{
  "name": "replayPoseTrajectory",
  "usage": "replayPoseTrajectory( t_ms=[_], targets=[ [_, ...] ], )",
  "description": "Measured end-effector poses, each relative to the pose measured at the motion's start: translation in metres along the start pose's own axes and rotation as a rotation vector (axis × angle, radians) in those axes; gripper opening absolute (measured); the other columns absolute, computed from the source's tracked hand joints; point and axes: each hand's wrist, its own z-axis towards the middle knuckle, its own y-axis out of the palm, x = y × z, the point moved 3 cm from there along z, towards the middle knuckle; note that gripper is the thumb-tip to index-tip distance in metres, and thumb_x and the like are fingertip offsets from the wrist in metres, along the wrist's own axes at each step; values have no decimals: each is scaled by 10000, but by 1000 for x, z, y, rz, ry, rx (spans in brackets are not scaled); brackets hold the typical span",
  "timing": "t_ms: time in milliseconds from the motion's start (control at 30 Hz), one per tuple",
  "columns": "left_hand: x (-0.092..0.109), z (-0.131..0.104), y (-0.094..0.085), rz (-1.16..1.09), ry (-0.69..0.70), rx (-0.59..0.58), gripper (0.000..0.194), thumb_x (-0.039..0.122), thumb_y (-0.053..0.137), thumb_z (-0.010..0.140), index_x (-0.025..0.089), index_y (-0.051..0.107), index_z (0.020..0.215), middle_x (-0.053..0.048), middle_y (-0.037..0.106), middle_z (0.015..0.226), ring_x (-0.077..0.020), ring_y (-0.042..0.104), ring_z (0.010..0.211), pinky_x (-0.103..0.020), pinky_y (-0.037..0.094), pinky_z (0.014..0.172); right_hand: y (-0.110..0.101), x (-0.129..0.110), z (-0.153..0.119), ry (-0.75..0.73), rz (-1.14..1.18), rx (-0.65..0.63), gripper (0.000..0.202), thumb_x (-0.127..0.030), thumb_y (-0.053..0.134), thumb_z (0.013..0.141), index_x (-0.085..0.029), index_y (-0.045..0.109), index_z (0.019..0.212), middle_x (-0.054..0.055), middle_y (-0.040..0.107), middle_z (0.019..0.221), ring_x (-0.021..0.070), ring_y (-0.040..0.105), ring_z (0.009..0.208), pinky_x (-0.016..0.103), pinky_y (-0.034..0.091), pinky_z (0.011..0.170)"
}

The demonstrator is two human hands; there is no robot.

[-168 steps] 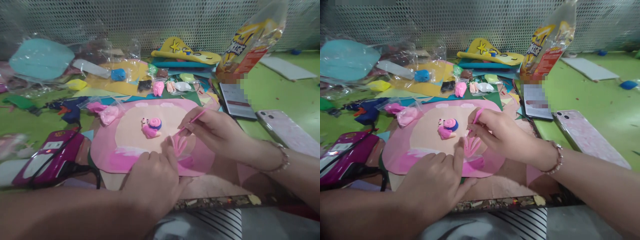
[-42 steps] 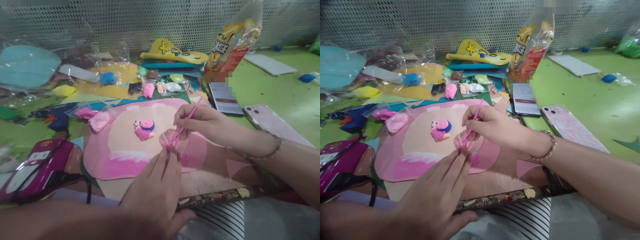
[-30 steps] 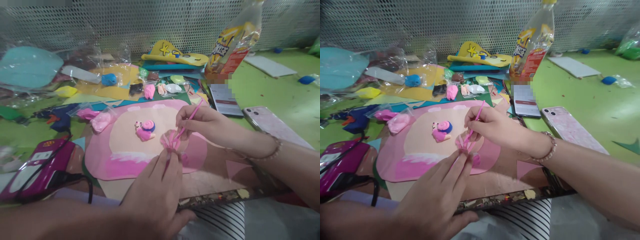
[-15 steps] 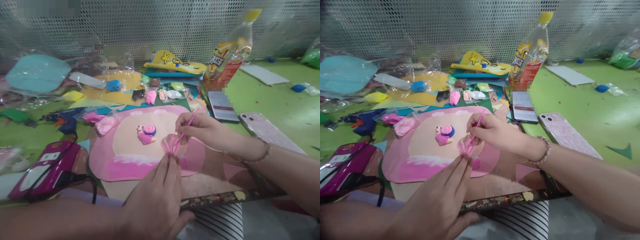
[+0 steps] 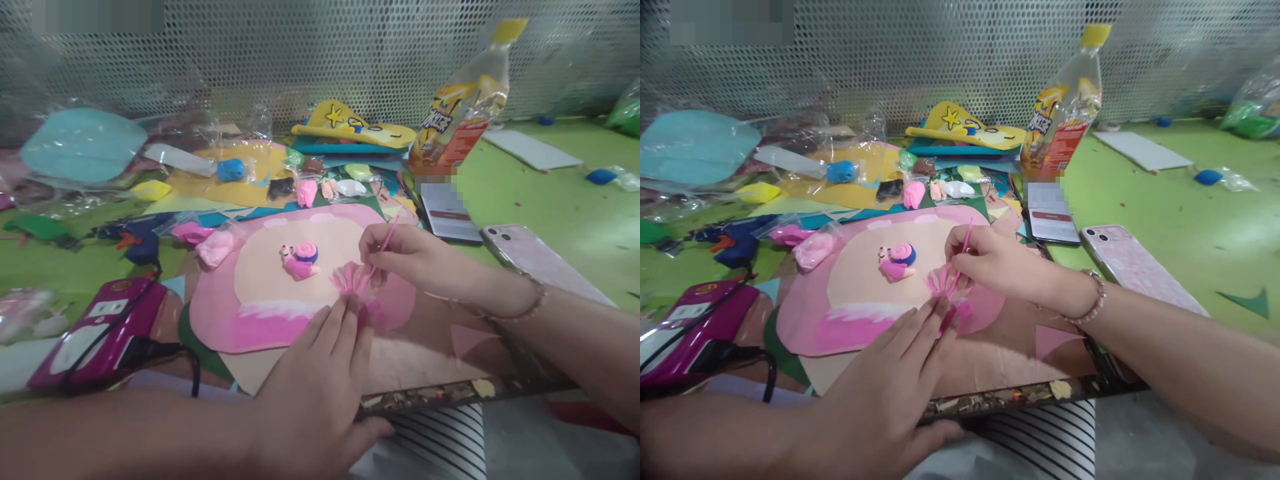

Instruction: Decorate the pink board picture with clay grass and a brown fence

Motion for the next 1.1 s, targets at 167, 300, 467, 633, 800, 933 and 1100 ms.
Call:
replayPoseTrajectory(
  t_ms=[167, 300, 467, 633, 800, 933, 1100],
  targets=[
    [5, 0, -4, 93, 69, 75, 746, 556, 378, 882, -8, 328, 1368, -258, 382, 1391, -386, 335, 1304, -452, 259, 1051, -2, -1, -1, 12, 0, 3, 112, -71, 453, 736, -172, 491, 706, -14, 556, 621, 115, 587, 582, 241, 502, 569],
    [9, -2, -4, 165, 100, 109, 686, 523, 400, 889, -24, 413, 1303, -245, 492, 1307, -369, 455, 1217, -428, 305, 1009, 1, 0, -1, 67, 47, -46, 105, -80, 454, 740, -173, 495, 714, -6, 574, 628, 118, 584, 579, 251, 513, 577],
    [10, -3, -2, 182, 120, 121, 655, 521, 394, 893, -12, 456, 1269, -230, 519, 1285, -358, 464, 1207, -424, 289, 1018, 5, 3, -1, 85, 58, -87, 88, -98, 454, 761, -175, 496, 760, 20, 632, 696, 131, 612, 630, 262, 528, 615],
    [10, -1, 0, 193, 126, 108, 652, 527, 388, 894, -5, 462, 1264, -228, 519, 1285, -358, 468, 1199, -430, 276, 1018, 5, 4, 0, 84, 36, -79, 87, -106, 451, 761, -180, 497, 759, 17, 645, 703, 129, 615, 620, 263, 531, 610],
    [10, -2, -1, 201, 127, 103, 653, 540, 392, 889, 8, 476, 1257, -220, 519, 1288, -351, 472, 1192, -426, 264, 1019, 4, 5, 1, 107, 46, -69, 91, -103, 468, 740, -186, 503, 750, 14, 660, 701, 132, 630, 613, 265, 543, 609],
    [9, -2, -2, 209, 120, 89, 647, 535, 395, 889, 9, 477, 1258, -220, 514, 1294, -351, 466, 1196, -428, 256, 1021, 5, 5, 1, 129, 72, -61, 99, -96, 474, 742, -191, 497, 750, 10, 660, 699, 143, 651, 644, 279, 557, 630],
    [10, 0, -3, 215, 113, 103, 649, 550, 398, 882, 23, 495, 1249, -209, 531, 1281, -336, 469, 1192, -420, 261, 1014, 6, 4, 0, 138, 112, -63, 119, -80, 467, 745, -197, 487, 732, 4, 656, 687, 141, 650, 654, 286, 564, 647]
  ],
)
